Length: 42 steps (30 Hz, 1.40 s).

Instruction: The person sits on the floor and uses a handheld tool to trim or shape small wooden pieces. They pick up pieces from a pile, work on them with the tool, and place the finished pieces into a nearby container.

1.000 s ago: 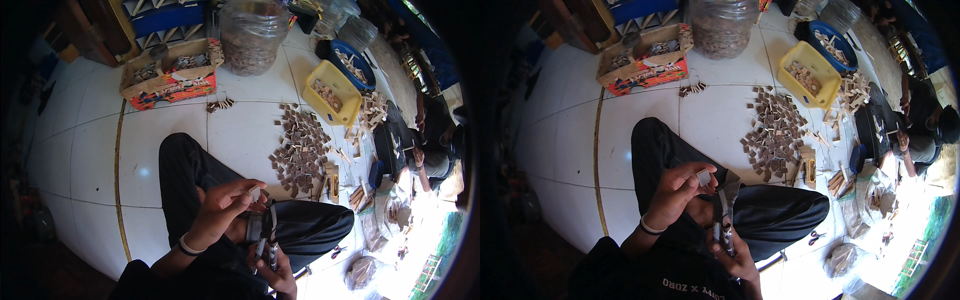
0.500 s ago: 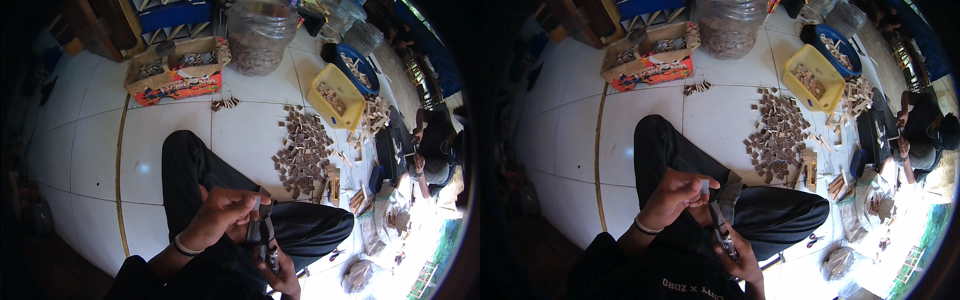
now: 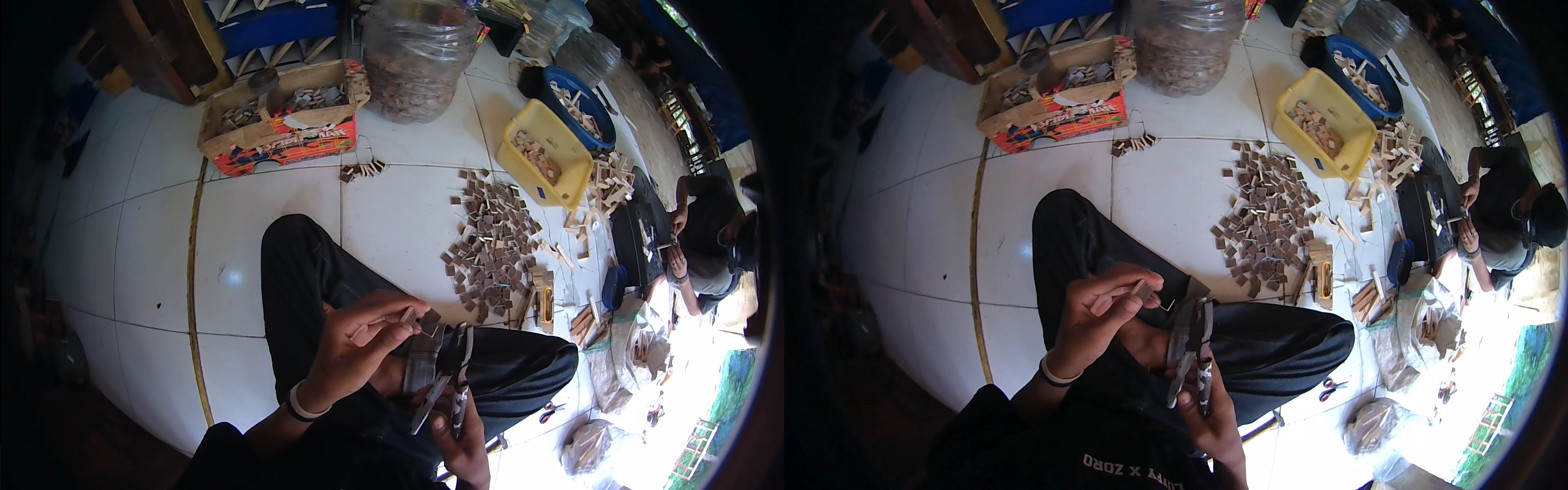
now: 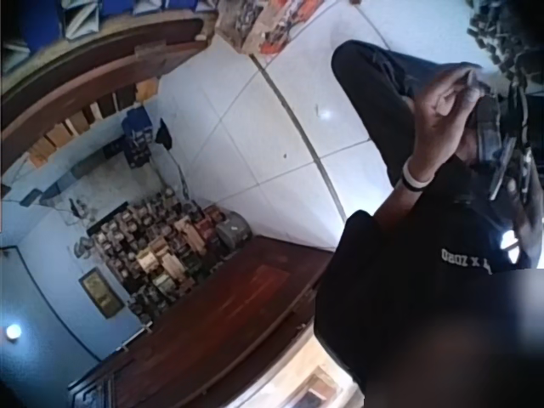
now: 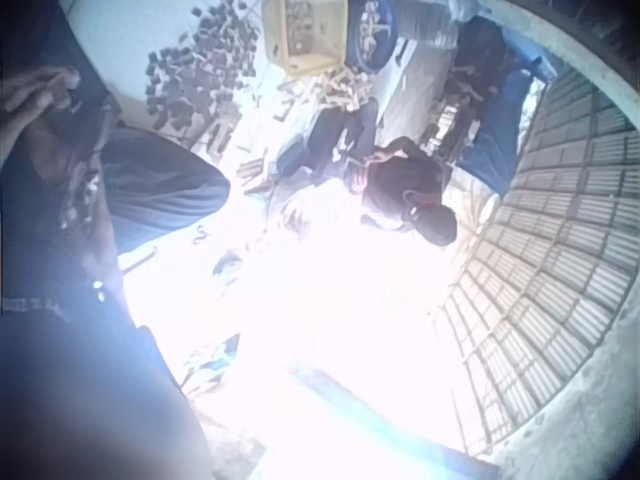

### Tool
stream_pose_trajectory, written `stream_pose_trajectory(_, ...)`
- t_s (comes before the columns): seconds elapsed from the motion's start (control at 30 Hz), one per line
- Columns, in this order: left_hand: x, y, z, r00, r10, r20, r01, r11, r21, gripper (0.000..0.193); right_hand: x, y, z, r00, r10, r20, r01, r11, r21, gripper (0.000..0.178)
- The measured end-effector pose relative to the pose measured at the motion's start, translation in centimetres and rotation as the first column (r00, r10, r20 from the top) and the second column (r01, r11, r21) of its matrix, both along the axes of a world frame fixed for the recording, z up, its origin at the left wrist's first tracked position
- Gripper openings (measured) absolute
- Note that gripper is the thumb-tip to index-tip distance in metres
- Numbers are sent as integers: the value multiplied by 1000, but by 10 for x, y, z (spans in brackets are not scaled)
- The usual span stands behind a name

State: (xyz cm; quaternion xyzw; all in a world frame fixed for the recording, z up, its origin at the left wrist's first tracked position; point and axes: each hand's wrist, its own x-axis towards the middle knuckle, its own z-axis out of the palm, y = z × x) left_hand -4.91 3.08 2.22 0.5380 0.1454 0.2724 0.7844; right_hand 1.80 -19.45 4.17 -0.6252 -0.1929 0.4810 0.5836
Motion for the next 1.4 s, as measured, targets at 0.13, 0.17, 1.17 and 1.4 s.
stream_pose_trajectory(0.13, 1, 2, 0, 999, -38, -12, 39, 963, 267, 29, -7, 6, 2, 975, -198, -100, 197, 980, -12, 49)
stream_pose_trajectory(0.17, 1, 2, 0, 999, -44, -19, 48, 934, 354, 30, -8, 6, 1, 973, -201, -116, 201, 979, -15, 49)
stream_pose_trajectory(1.17, 11, -11, 1, 999, -46, -29, 53, 914, 403, 29, -5, -1, -5, 998, -56, -33, 51, 991, -127, 42)
stream_pose_trajectory(1.4, 5, -15, -3, 990, -138, -36, 142, 938, 315, 29, -16, 1, -35, 993, -120, -6, 116, 973, -199, 11)
